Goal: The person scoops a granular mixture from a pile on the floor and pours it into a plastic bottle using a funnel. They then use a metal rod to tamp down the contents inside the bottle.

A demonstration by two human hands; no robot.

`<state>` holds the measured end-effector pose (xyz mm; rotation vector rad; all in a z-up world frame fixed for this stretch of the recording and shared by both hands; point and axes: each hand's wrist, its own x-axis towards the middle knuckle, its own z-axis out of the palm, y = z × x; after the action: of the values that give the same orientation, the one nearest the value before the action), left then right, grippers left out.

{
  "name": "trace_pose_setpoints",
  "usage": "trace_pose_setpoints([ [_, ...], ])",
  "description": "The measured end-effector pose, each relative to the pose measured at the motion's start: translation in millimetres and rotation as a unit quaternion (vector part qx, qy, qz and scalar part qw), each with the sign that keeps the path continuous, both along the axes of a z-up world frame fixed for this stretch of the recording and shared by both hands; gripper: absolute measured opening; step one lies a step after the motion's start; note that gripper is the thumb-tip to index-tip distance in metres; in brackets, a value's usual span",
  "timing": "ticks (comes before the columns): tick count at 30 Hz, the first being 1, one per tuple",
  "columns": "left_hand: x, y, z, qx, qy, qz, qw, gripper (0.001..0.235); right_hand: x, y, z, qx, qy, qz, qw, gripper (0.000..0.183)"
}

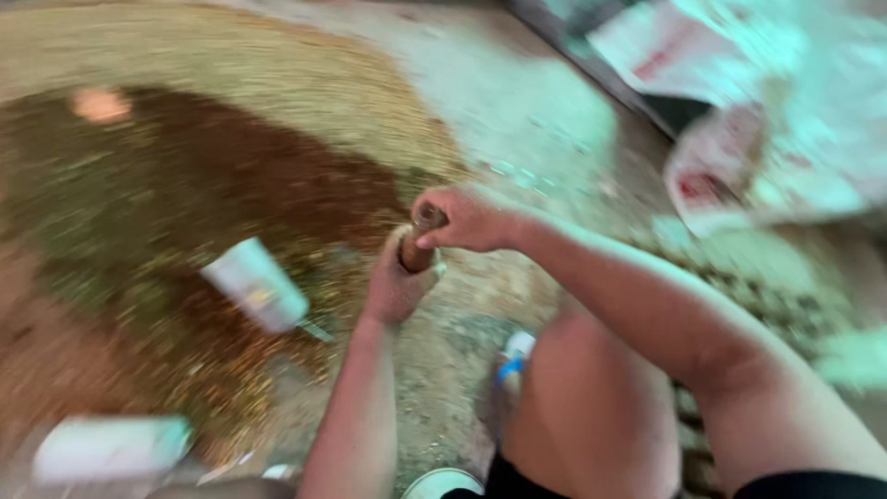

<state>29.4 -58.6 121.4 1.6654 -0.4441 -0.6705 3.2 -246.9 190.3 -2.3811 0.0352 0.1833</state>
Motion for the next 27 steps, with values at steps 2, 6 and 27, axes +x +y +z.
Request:
trace_pose_setpoints([
  [2, -5.1, -48.2, 5.1, 0.045, 0.004, -0.065, 0.997, 0.086, -29.2, -45.0, -4.0, 0.011, 0.009, -0.056, 0.998, 0.054],
  [6, -22.4, -157.5, -34.6, 0.133, 0.005, -0.156, 0.979, 0.079, -89.7, -121.9, -17.5, -0.005, 0.014, -0.166, 0.986, 0.052],
  [27, -215.5, -361.4, -325.3, 0.099, 0.229, -0.306, 0.919, 0.029, -280.4, -257.1, -173.0, -0.173, 0.181, -0.353, 0.901, 0.036],
])
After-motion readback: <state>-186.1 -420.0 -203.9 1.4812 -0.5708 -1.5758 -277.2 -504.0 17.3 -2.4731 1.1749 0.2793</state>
